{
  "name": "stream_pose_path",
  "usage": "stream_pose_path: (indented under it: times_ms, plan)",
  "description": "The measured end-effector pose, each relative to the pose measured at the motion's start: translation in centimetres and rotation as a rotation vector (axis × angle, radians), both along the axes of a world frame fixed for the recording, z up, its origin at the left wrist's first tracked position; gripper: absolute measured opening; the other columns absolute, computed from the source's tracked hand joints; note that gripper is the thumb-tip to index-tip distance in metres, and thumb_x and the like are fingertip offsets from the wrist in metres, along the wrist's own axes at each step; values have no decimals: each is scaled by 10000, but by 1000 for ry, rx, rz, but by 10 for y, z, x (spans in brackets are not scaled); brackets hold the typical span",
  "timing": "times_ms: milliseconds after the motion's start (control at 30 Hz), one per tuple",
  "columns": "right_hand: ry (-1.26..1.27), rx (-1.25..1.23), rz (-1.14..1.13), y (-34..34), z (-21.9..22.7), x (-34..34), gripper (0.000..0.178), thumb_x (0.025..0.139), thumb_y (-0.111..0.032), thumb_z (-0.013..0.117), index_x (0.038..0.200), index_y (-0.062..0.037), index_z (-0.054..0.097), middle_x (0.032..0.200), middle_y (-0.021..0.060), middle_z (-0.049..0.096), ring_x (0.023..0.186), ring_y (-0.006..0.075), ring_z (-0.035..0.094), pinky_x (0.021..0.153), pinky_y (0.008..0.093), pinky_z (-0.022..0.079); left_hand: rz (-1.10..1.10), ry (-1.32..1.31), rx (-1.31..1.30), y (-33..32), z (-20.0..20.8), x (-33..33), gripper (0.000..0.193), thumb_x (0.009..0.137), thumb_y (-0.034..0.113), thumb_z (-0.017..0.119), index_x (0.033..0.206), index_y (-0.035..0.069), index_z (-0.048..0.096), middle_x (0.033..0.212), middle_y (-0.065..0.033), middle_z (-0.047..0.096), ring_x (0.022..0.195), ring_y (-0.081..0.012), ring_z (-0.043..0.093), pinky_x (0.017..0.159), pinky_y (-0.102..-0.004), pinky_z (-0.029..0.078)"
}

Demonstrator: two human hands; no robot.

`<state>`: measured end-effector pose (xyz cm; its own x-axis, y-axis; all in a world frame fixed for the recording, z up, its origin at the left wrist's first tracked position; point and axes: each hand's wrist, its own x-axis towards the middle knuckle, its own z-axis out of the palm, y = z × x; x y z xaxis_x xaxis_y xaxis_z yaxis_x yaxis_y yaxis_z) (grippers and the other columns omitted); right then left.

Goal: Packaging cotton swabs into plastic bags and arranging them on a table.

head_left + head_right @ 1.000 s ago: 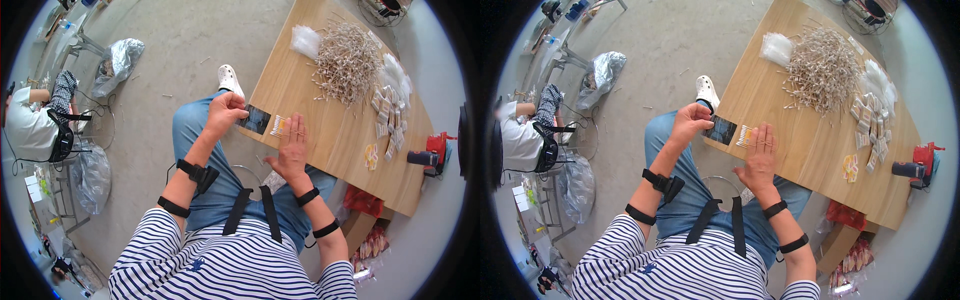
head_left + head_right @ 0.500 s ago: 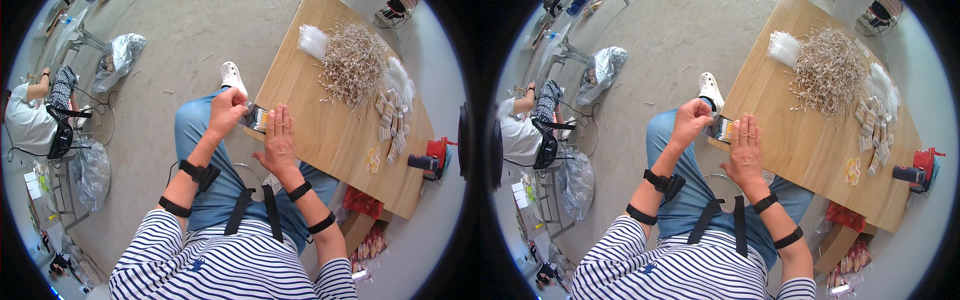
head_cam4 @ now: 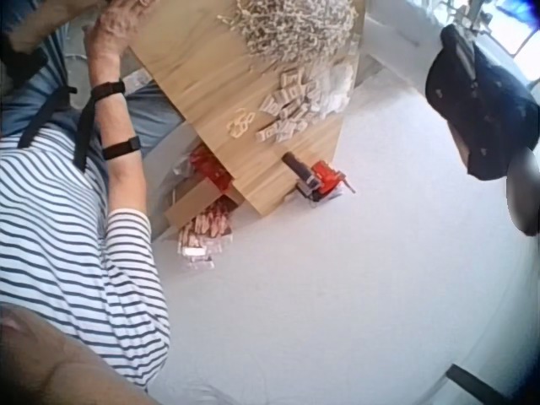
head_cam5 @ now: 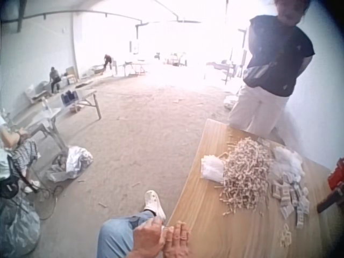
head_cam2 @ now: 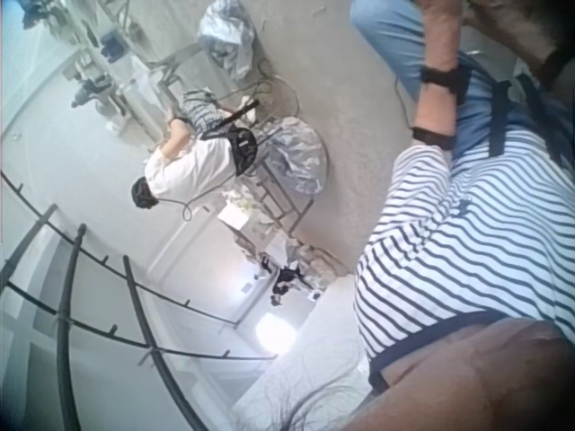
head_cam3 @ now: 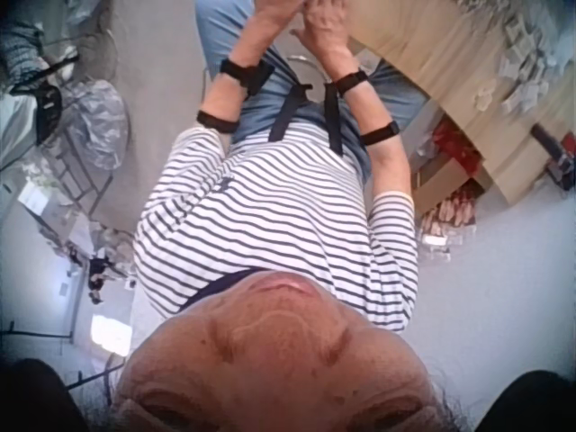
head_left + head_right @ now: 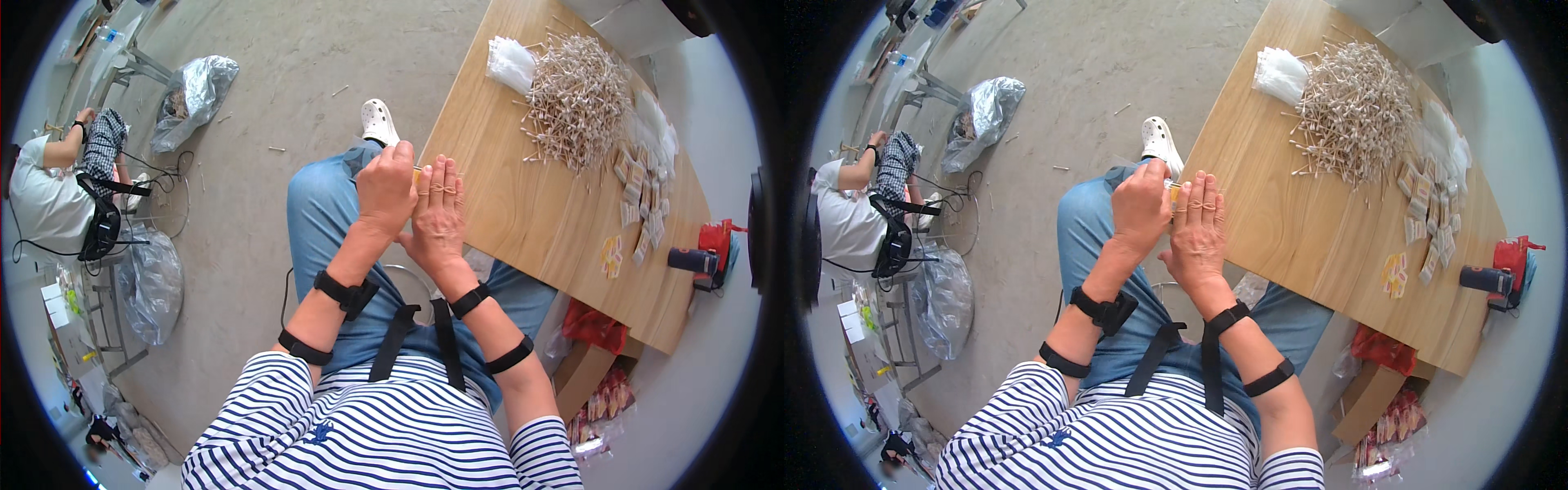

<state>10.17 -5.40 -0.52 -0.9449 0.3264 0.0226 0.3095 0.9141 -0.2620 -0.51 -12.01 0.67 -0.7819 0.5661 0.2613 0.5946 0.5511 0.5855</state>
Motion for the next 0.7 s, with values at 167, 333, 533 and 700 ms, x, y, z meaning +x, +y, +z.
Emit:
stream_pose_path:
  times_ms: [167,333,533,700]
  plan:
    - [73,124,-79,-16,-21,-12,959,750,-279,769,1502,74,291,1615,285,178,1533,421,118,1250,494,107,94,-24,38,6,0,9,137,845,105,651,957,48,595,862,-153,670,767,-356,675,669,-464,524]
    - [123,131,-133,-24,-31,-19,846,821,-234,673,1500,86,283,1613,298,174,1533,429,111,1246,499,100,105,-111,98,-4,0,6,179,863,154,680,940,36,569,858,-163,655,746,-377,659,671,-467,528]
    - [5,-38,-109,-22,3,-15,1030,724,-275,786,1509,107,238,1614,300,169,1532,434,110,1248,490,113,257,-539,422,-44,-17,21,155,841,121,718,872,38,591,765,-76,634,645,-232,619,595,-348,507]
    - [11,19,-120,-22,-4,-15,1118,664,-281,835,1517,105,223,1617,298,161,1532,434,109,1249,485,111,528,-1439,850,-54,-33,32,374,839,348,822,832,53,591,732,9,578,604,-64,527,518,-212,436]
